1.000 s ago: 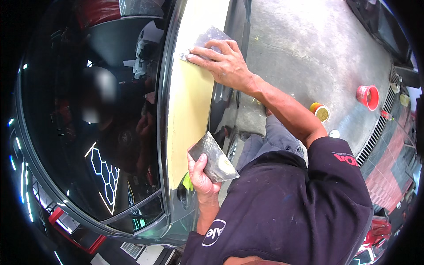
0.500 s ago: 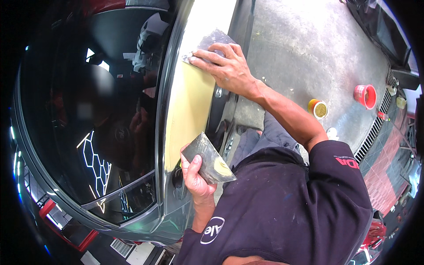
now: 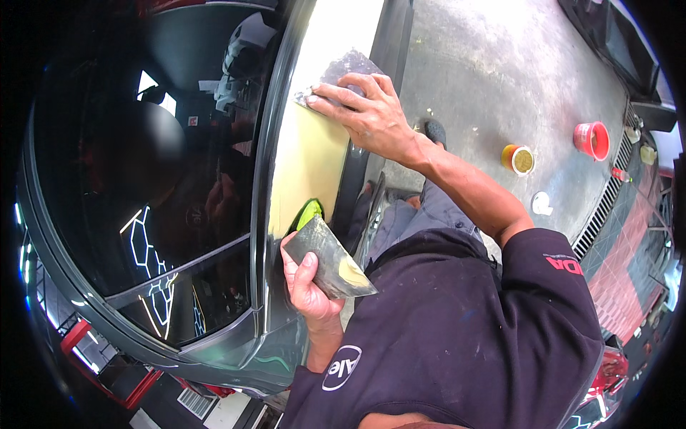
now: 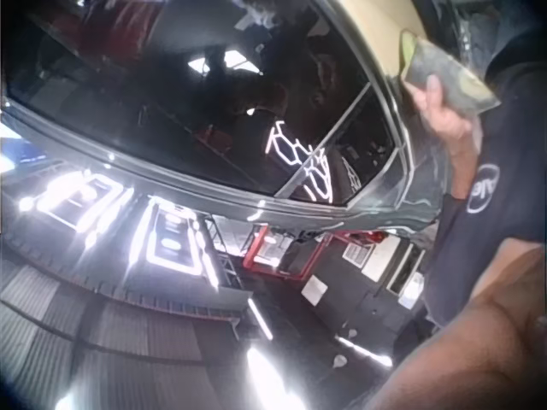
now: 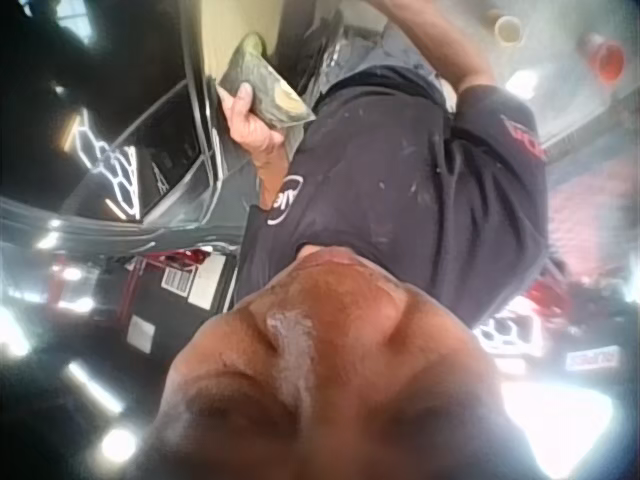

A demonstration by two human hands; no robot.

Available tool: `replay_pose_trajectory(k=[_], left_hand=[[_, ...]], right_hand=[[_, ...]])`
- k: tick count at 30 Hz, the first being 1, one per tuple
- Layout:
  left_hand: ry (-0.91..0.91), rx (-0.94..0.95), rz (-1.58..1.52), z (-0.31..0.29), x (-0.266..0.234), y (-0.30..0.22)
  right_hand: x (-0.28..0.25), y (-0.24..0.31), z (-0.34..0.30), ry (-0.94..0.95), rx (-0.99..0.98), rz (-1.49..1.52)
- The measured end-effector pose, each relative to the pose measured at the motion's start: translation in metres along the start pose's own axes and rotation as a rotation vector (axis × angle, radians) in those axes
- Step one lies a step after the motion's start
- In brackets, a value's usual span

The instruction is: The person applies yellow body filler to a taped-off section on the rear quarter panel of a dark grey car using a metal spreader. They repeatedly scoop the filler from a container and smooth it onto the surface, working within the boundaries of masking tape.

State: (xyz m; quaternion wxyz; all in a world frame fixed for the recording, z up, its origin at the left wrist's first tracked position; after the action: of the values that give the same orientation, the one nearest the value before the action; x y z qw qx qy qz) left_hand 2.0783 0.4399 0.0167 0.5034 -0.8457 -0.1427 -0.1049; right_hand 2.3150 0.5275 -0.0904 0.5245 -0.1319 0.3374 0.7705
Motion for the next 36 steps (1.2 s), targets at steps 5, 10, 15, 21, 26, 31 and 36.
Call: replay_pose_trajectory(k=[5, 10, 15, 21, 26, 31, 36], left_hand=[[-0.001, 0.01, -0.011, -0.01, -0.019, -0.006], [0.009, 0.023, -0.024, -0.02, -0.043, -0.014], [0.025, 0.021, -0.052, -0.027, -0.068, -0.02], [0.043, 0.049, -0.11, -0.039, -0.091, -0.026], [0.046, 0.056, -0.128, -0.046, -0.111, -0.029], [0.025, 0.088, -0.177, -0.054, -0.118, -0.03], [0.033, 0.109, -0.2, -0.063, -0.124, -0.035]], right_hand=[[-0.004, 0.025, -0.01, 0.017, -0.011, 0.003], [-0.004, 0.058, -0.023, 0.013, -0.03, 0.001], [-0.009, 0.089, -0.03, 0.027, 0.02, 0.029], [-0.015, 0.126, -0.042, 0.031, 0.011, 0.067], [-0.02, 0.156, -0.053, 0.069, -0.008, 0.036], [-0.025, 0.176, -0.057, 0.06, -0.029, 0.061], [-0.03, 0.191, -0.06, 0.082, -0.036, 0.094]])
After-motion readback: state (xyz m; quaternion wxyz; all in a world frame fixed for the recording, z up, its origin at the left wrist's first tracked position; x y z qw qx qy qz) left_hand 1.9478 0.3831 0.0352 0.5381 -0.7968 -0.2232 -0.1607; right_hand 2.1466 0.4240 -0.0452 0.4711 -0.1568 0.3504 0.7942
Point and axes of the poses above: each hand's wrist, its own z-axis towards the middle knuckle, its own x-axis out of the palm, y = z × x, the point moved 3 cm from there along z, towards the middle knuckle, and after that the axes turned 8 degrees about -y, right-handed, at the moved point
